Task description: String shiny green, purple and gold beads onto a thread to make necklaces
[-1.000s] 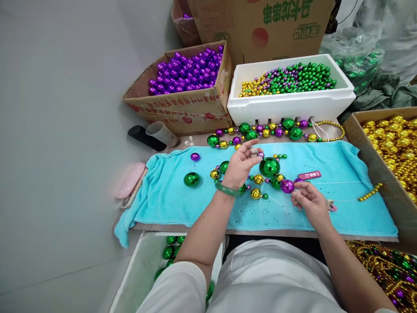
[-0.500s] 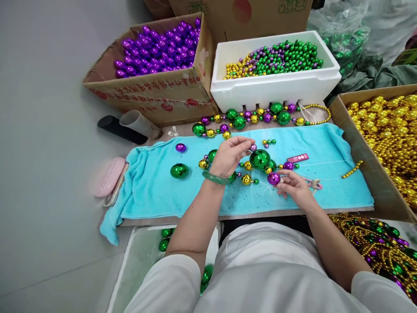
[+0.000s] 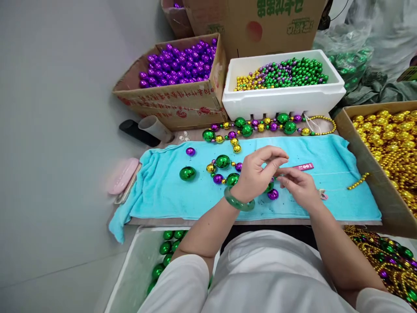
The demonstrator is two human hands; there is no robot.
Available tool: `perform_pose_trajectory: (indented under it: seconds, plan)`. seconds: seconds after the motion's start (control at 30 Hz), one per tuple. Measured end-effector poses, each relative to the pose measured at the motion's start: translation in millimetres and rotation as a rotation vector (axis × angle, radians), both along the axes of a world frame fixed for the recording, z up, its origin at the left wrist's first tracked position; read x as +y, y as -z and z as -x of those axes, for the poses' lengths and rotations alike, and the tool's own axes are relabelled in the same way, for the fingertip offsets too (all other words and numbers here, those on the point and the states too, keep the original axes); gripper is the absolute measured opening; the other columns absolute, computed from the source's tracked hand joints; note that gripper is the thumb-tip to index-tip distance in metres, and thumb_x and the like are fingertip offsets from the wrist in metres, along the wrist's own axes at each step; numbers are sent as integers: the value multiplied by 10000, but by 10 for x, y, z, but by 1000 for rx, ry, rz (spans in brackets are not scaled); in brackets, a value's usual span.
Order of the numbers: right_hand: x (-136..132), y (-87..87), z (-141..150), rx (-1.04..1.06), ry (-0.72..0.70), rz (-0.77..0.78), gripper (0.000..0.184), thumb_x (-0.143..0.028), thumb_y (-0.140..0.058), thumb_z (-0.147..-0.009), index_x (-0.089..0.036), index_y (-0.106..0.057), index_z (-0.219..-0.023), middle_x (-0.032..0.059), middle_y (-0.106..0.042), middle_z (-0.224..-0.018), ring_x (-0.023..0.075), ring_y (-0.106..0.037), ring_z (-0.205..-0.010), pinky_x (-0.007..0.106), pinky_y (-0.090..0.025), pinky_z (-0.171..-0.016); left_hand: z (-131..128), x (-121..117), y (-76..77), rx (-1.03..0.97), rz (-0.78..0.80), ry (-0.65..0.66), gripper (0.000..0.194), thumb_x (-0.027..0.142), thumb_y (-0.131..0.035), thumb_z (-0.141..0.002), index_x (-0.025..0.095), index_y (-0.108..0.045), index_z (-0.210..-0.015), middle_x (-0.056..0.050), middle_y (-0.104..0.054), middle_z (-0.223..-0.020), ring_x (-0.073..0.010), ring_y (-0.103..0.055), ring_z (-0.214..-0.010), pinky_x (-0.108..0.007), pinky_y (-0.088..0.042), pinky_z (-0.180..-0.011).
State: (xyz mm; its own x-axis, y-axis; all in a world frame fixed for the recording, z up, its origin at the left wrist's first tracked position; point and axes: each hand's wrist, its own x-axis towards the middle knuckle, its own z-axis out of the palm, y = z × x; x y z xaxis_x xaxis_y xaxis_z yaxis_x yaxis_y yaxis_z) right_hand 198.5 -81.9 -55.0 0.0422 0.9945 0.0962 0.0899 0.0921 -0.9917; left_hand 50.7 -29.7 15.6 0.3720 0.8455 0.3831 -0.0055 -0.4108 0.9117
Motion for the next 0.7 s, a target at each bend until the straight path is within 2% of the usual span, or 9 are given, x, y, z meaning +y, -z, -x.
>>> perform_pose_trajectory:
  seconds: [0.07,0.23,0.37,0.47,0.53,0.63,0.7]
  plan:
    - [46,41,42,-5,-26,37,135,-301,-648,-773,-189,-696,-831,18,-670,-709,108,-545,-571,254,-458,-552,0,6,-26,-69,10,-8,57,218,-604,-841,189,-650,-823,-1,-660,-798,-98,-616,-728,-235,-516,-696]
    - [76,185,79,89,-96,128,180,-345,-642,-778,-175,-654,-834,28,-675,-750,99,-553,-544,230,-424,-481,63,104,-38,-253,94,-47,68,262,-632,-831,195,-641,-831,9,-643,-744,-83,-606,-660,-216,-515,-624]
    - [89,197,90,137,-126,138,202,-379,-592,-820,-177,-580,-821,25,-680,-729,88,-537,-496,216,-390,-443,75,208,66,-286,139,-55,106,303,-645,-828,199,-645,-852,11,-648,-738,-77,-599,-639,-212,-503,-604]
    - [103,204,95,137,-167,171,224,-375,-619,-800,-174,-603,-895,37,-697,-772,84,-530,-513,215,-397,-458,64,280,145,-332,172,-78,109,309,-650,-824,204,-639,-849,17,-640,-730,-75,-596,-644,-206,-495,-600]
    - [113,228,100,121,-172,184,225,-370,-645,-774,-169,-627,-875,39,-694,-771,86,-527,-530,220,-415,-480,57,315,167,-362,183,-112,117,321,-644,-828,208,-632,-855,18,-636,-739,-75,-597,-655,-207,-496,-612]
    - [130,267,98,92,-156,170,199,-370,-637,-780,-173,-613,-790,25,-676,-730,89,-529,-533,231,-441,-507,60,328,176,-310,203,-123,156,351,-600,-857,215,-630,-927,0,-661,-822,-82,-611,-697,-224,-507,-662]
    - [143,269,82,114,-126,138,190,-370,-612,-808,-181,-592,-807,16,-675,-739,84,-534,-525,225,-441,-502,78,304,209,-181,211,-76,228,356,-597,-856,222,-621,-1039,-28,-681,-934,-104,-633,-790,-247,-513,-733]
